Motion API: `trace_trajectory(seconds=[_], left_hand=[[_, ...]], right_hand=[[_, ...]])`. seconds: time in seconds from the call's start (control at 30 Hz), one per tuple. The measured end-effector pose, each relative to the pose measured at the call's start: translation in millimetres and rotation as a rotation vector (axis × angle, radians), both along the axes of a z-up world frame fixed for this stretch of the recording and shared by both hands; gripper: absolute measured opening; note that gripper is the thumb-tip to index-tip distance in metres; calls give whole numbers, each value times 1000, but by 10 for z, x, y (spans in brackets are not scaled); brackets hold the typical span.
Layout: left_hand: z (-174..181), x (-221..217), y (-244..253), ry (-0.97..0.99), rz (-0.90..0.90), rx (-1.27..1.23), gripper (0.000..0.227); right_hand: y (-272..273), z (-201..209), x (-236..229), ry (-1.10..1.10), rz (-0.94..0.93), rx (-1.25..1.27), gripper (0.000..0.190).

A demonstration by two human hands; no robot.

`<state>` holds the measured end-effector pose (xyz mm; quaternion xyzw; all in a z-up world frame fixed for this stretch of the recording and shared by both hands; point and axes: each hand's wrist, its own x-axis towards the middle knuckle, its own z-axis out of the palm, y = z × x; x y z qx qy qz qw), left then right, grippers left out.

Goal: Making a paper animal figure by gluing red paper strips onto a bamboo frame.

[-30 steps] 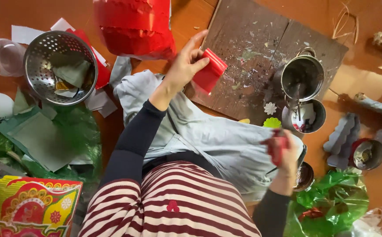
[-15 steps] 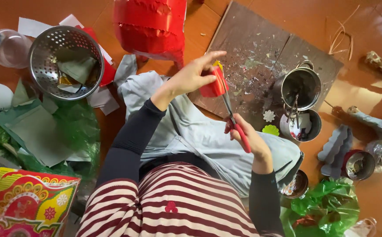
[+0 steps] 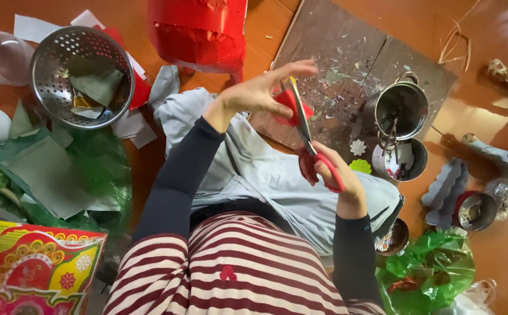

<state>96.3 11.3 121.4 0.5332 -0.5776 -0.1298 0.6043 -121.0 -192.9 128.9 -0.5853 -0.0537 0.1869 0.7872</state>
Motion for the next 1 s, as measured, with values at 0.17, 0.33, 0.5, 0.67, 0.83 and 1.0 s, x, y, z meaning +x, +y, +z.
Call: trace_trajectory(seconds=[0.17, 0.33, 0.5, 0.67, 0.83, 1.0], left_hand=[[-598, 69, -177, 610, -321, 366, 40], [-950, 106, -35, 589, -218, 400, 35], [-1238, 95, 301, 656, 46, 575, 24], [-1421, 42, 437, 834, 35, 605, 25], [-1389, 9, 494, 933, 21, 587, 25], [-1513, 24, 524, 890, 21, 597, 20]], right_hand=[[-284, -365, -159, 247, -153, 128, 81], [-509, -364, -279, 56, -419, 156, 93], [-870, -951, -382, 196, -496, 552, 88], [-826, -1224, -401, 236, -438, 700, 86], [-861, -1367, -430, 269, -442, 778, 89], [-823, -1373, -468, 309, -528, 679, 88]])
